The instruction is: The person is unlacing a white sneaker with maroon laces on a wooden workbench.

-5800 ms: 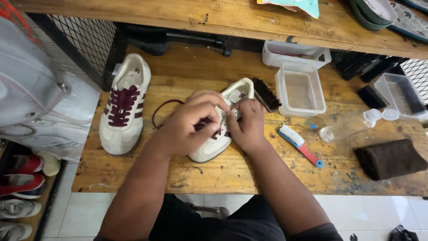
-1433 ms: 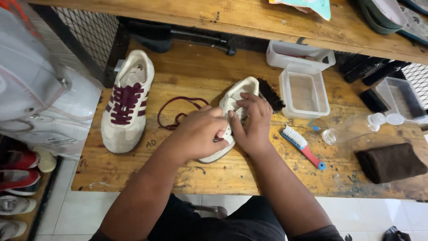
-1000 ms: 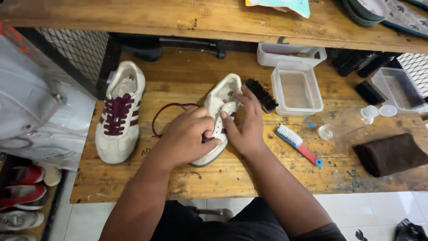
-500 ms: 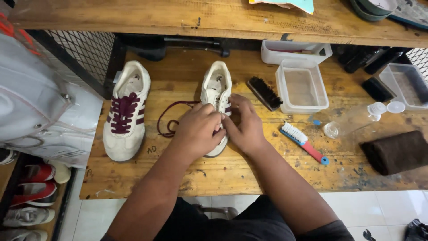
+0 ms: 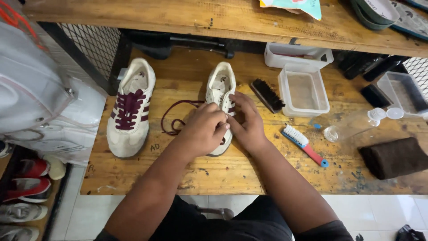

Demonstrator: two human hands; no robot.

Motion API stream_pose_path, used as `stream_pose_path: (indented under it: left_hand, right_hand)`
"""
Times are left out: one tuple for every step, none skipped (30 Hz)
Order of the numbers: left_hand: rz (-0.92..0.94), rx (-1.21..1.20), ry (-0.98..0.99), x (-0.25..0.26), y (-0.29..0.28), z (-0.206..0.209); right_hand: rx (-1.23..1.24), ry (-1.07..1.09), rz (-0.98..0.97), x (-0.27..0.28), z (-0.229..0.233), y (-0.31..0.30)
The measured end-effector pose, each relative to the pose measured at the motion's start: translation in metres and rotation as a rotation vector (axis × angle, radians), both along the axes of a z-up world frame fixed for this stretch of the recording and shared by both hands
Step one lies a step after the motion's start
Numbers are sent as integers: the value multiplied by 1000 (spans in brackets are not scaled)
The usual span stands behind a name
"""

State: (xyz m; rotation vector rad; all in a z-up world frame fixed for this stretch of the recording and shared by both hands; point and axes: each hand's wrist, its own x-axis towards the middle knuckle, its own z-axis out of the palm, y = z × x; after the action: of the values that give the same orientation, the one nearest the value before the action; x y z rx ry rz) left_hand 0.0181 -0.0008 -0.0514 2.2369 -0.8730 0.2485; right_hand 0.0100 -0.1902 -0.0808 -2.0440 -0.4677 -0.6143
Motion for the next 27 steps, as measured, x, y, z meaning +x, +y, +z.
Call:
stream_pose_path:
  left_hand:
    - [4, -2, 1, -2, 1, 6]
    - [-22, -109, 67, -5, 1, 13]
    - [-53, -214, 132, -7, 1, 20]
    - [-52, -214, 132, -7, 3, 21]
    - [-54, -250, 176, -7, 3, 22]
    - [-56, -286, 219, -7, 4, 24]
    - [-57, -283, 221, -7, 5, 24]
    - [-2, -233, 211, -8, 6, 24]
    - [53, -179, 198, -7, 8, 25]
    - [52, -172, 197, -7, 8, 25]
    - [85, -54, 120, -7, 8, 26]
    - [117, 63, 43, -6, 8, 27]
    - [113, 68, 42, -7, 5, 27]
    - [120, 136, 45, -7, 2, 27]
    - [128, 201, 50, -8, -2, 26]
    - [125, 201, 49, -6, -2, 20]
    - [123, 230, -11, -4, -2, 14]
    - [120, 259, -71, -2, -1, 7]
    - [118, 261, -70, -2, -2, 5]
    - [104, 211, -114, -1, -3, 3]
    - [92, 159, -155, -2, -5, -1]
    - [91, 158, -151, -2, -4, 4]
    - [43, 43, -149, -3, -3, 8]
    - [-6, -73, -147, -4, -2, 12]
    - [-1, -76, -146, -5, -1, 17]
    - [-47, -258, -64, -6, 0, 22]
    - [-96, -439, 16, -7, 2, 27]
  right_hand:
    - [-2, 1, 4, 1, -2, 0]
    - [-7, -6, 5, 2, -5, -1]
    - [-10, -13, 2, 3, -8, -2]
    - [-10, -12, 3, 3, -7, -2]
    - [4, 14, -9, 2, -6, -3]
    - [17, 41, -22, 2, -6, -4]
    - [20, 42, -24, 2, -7, -3]
    - [31, 64, -28, 2, -7, -3]
    - [48, 82, -32, 3, -8, -2]
    - [54, 81, -33, 3, -9, -2]
    - [42, 81, -45, 4, -10, -2]
    - [30, 82, -57, 4, -11, -2]
    - [34, 81, -61, 3, -9, -2]
    - [64, 110, -48, 2, -8, -2]
    - [91, 139, -34, 2, -5, -3]
    - [91, 139, -37, 2, -6, -4]
    - [53, 122, -54, 3, -6, -4]
    - [15, 107, -72, 4, -7, -4]
    - [17, 108, -74, 5, -8, -5]
    - [-7, 101, -85, 6, -9, -5]
    - [-35, 96, -95, 6, -10, -5]
    - [-36, 101, -96, 6, -9, -5]
    - [-29, 100, -82, 6, -7, -5]
    - [-22, 99, -68, 5, -5, -5]
    - [-26, 100, -64, 4, -4, -5]
    - [-22, 104, -56, 2, -2, -5]
    - [-16, 104, -51, 2, 0, -5]
